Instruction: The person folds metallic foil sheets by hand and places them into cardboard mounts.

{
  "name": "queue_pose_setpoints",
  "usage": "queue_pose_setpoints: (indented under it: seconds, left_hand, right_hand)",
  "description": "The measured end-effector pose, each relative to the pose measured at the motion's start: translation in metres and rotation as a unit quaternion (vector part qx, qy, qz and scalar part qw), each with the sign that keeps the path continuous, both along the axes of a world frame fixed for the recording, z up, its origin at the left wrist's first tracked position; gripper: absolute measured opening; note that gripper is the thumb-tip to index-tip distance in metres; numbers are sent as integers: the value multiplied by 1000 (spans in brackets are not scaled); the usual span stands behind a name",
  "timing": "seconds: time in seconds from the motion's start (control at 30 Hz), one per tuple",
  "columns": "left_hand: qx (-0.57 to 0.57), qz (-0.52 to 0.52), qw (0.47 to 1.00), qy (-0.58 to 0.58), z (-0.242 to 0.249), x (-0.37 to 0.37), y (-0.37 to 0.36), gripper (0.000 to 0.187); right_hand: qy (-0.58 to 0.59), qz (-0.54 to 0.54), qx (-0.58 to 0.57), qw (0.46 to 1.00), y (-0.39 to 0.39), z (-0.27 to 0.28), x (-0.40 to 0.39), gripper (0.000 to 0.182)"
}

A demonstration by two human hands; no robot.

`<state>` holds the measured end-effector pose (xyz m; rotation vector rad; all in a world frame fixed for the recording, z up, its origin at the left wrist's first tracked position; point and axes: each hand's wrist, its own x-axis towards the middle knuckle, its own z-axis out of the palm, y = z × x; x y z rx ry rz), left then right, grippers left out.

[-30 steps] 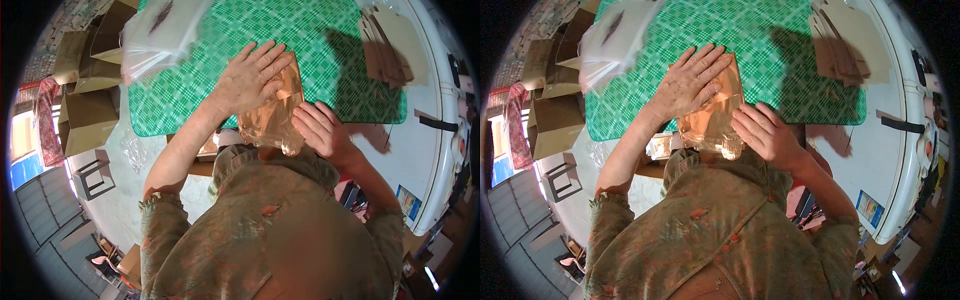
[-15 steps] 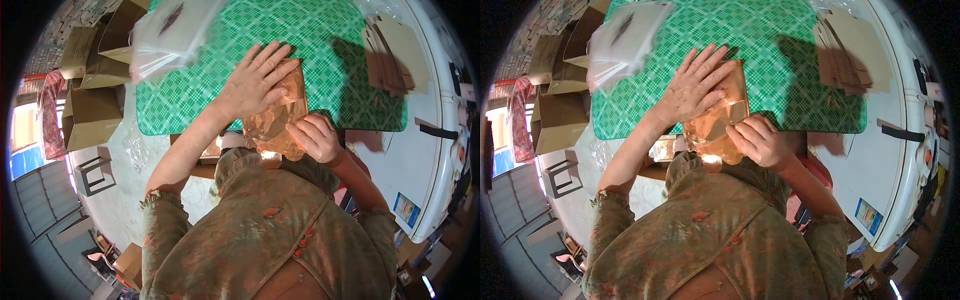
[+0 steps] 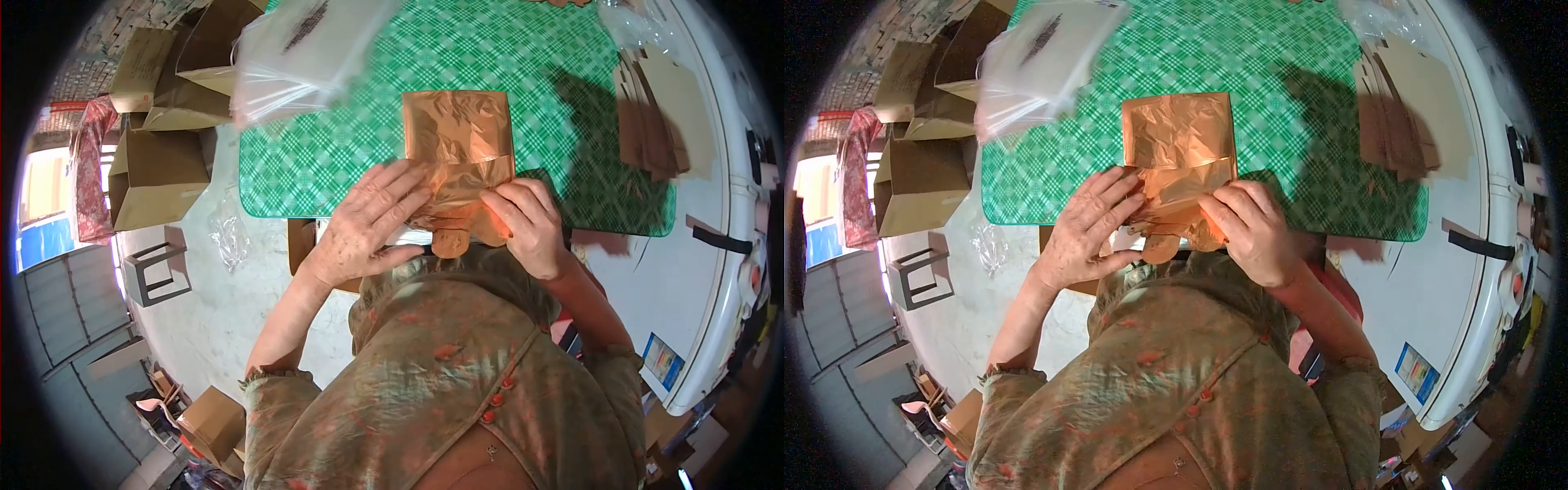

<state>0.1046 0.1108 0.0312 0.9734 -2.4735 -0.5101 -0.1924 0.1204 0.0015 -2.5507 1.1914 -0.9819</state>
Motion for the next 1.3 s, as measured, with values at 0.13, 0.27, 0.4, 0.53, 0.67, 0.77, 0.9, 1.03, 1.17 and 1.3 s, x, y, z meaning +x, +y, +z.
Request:
queue_pose_setpoints:
  seconds: [0.13,0.27,0.4,0.53,0.67,0.77,0.9,1.03,1.17,1.3]
  left_hand:
    - [-20,8,1000,-1,-9,-9,-3,63]
    - [-43,10,999,7,-14,-13,-10,52]
    - [-30,24,999,30,-14,-14,-10,45]
    - [-5,28,999,41,-16,-13,-12,42]
    - [17,33,998,43,-14,-11,-15,41]
    - [40,46,996,69,-14,-15,-16,39]
    - [56,61,993,78,-12,-14,-18,37]
    - [27,88,994,50,-19,-11,-18,38]
    - [13,132,989,66,-19,-17,-16,27]
    - [13,176,981,75,-23,-21,-17,18]
  right_hand:
    - [2,2,15,1000,0,0,2,36]
    - [-12,-9,22,1000,-5,1,-4,37]
    - [4,-21,27,999,-9,3,-13,38]
    - [-7,-26,58,998,-13,5,-14,35]
    - [-9,-45,79,996,-16,15,-6,25]
    - [3,-71,80,994,-19,12,-2,19]
    - [16,-82,83,993,-21,13,0,16]
    - [22,-91,93,991,-21,13,3,15]
    - [24,-100,105,989,-21,13,4,15]
    - [26,-115,105,987,-22,12,6,13]
